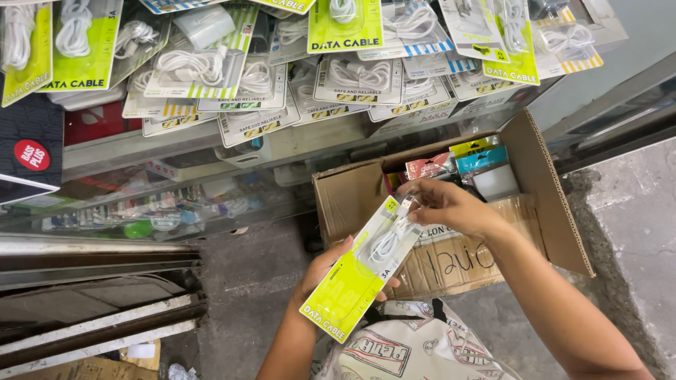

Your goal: The person takes blister-packed data cables and chargers out of a cardboard box and arranges them on a glass display counter, stacking and spreading the packaged accessories across the surface.

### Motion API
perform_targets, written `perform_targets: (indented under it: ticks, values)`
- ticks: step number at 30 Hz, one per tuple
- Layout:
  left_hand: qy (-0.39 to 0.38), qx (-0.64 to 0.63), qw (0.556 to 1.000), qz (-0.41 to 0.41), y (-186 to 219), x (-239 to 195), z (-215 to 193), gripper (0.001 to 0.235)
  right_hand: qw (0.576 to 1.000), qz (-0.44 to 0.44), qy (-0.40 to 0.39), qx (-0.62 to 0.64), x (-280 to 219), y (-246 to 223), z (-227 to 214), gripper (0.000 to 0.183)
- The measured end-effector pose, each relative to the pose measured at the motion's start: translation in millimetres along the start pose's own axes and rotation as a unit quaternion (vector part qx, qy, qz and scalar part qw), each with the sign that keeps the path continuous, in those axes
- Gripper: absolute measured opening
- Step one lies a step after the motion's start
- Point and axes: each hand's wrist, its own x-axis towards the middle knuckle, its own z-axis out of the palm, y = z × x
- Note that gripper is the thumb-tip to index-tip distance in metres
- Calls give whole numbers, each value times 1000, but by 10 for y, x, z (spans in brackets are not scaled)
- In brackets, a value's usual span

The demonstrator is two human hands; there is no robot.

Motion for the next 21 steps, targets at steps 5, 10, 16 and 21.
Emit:
perform_targets:
  ticks: [5,10,16,21]
  values:
    - [27,-10,1000,8,-20,21,11,64,999,2,12,-53,28,50,120,64]
    - [35,-40,999,0,0,75,-110,64,995,-34,-2,-90,22,70,295,78]
    - [-11,-18,999,42,98,95,-214,62,976,-92,14,-195,67,115,537,86]
    - [1,-39,995,92,253,103,-205,61,829,-293,243,-409,120,-89,954,53]
